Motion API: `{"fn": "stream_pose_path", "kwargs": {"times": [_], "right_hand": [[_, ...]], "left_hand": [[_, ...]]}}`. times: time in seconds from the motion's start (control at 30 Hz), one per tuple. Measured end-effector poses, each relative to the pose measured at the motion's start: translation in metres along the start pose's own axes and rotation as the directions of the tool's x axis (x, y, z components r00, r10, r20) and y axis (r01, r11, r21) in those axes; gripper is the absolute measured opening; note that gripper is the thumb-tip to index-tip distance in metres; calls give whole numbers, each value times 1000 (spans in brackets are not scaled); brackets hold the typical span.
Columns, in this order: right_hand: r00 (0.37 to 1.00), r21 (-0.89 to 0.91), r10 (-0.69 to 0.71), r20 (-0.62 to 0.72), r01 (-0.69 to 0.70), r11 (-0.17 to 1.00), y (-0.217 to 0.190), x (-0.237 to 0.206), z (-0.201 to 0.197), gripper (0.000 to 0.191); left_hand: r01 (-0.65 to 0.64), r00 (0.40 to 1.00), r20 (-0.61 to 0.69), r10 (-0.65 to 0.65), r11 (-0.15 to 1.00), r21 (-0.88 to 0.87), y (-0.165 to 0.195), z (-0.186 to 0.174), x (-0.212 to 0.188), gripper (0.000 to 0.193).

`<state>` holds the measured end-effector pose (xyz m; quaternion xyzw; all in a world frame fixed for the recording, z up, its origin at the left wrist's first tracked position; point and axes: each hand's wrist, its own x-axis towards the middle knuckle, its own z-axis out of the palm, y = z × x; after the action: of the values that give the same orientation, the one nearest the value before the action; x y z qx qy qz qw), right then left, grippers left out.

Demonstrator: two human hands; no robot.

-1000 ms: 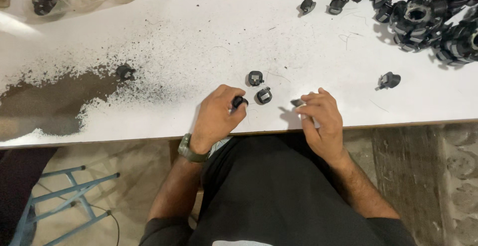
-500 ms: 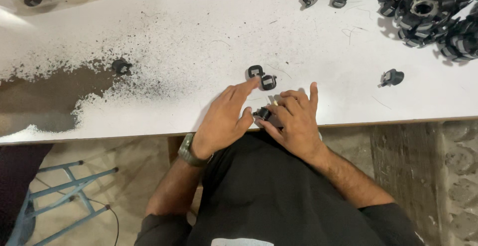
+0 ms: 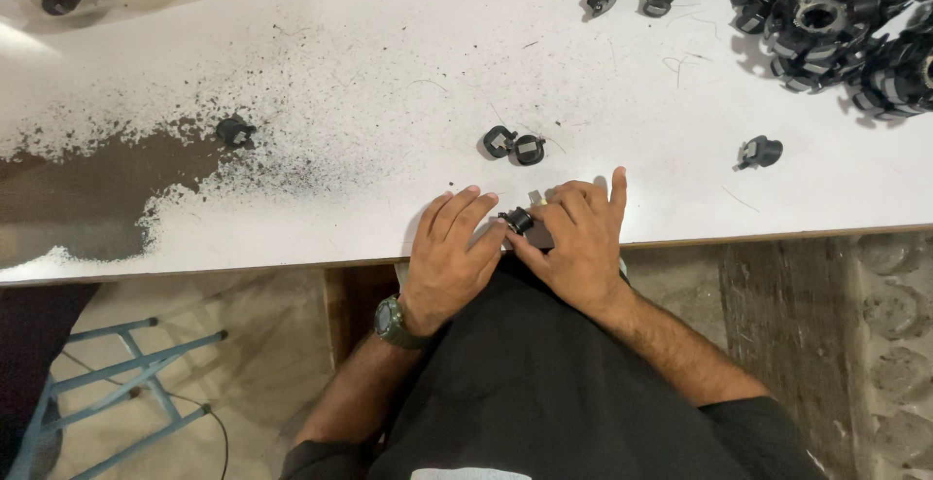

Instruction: The person sits at a workbench assembling omni wheels, pressing black roller components into the hubs of wheel bodies by hand, one wheel at a time, and setting each finished wheel aside as more parts are worked on.

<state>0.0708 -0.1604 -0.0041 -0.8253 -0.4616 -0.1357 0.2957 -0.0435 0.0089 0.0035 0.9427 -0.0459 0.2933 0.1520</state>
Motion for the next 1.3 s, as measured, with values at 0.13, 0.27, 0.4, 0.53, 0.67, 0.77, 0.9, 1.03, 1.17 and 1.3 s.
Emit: {"fn": "stream_pose_path", "kwargs": {"times": [0.13, 0.27, 0.4, 0.53, 0.67, 0.77, 0.9, 1.03, 1.17, 1.3], "right_hand": [[1000, 24, 7, -10, -7, 1000, 2, -6, 0, 47], [981, 139, -48, -190, 75, 987, 12, -22, -7, 34], [987, 315, -21, -158, 71, 946, 14, -35, 0, 30], [992, 336, -42, -116, 79, 939, 12, -31, 9, 29], [990, 298, -77, -120, 109, 948, 10, -27, 9, 30], [990, 287, -74, -118, 105, 952, 9, -25, 8, 31], [991, 289, -76, -111, 105, 951, 8, -23, 8, 31], [990, 300, -84, -114, 114, 947, 7, -21, 8, 32], [990, 310, -95, -104, 123, 943, 6, -19, 8, 32], [990, 322, -99, -97, 126, 938, 7, -17, 7, 32]], "left_hand": [[89, 994, -66, -93, 995, -50, 5, 6, -2, 21], [155, 981, -103, -167, 981, -117, 9, 11, 0, 19], [195, 973, -93, -211, 967, -162, 9, 11, -1, 19], [190, 973, -100, -210, 966, -176, 9, 10, 0, 19], [192, 970, -111, -215, 963, -187, 10, 10, -1, 18], [172, 974, -112, -196, 965, -196, 10, 13, -3, 19], [140, 980, -113, -164, 972, -191, 9, 16, -7, 20], [113, 987, -102, -127, 985, -133, 8, 17, -9, 17], [19, 994, -103, -22, 999, -32, 7, 15, -9, 14], [2, 984, -177, -8, 999, -33, 9, 15, -6, 12]]}}
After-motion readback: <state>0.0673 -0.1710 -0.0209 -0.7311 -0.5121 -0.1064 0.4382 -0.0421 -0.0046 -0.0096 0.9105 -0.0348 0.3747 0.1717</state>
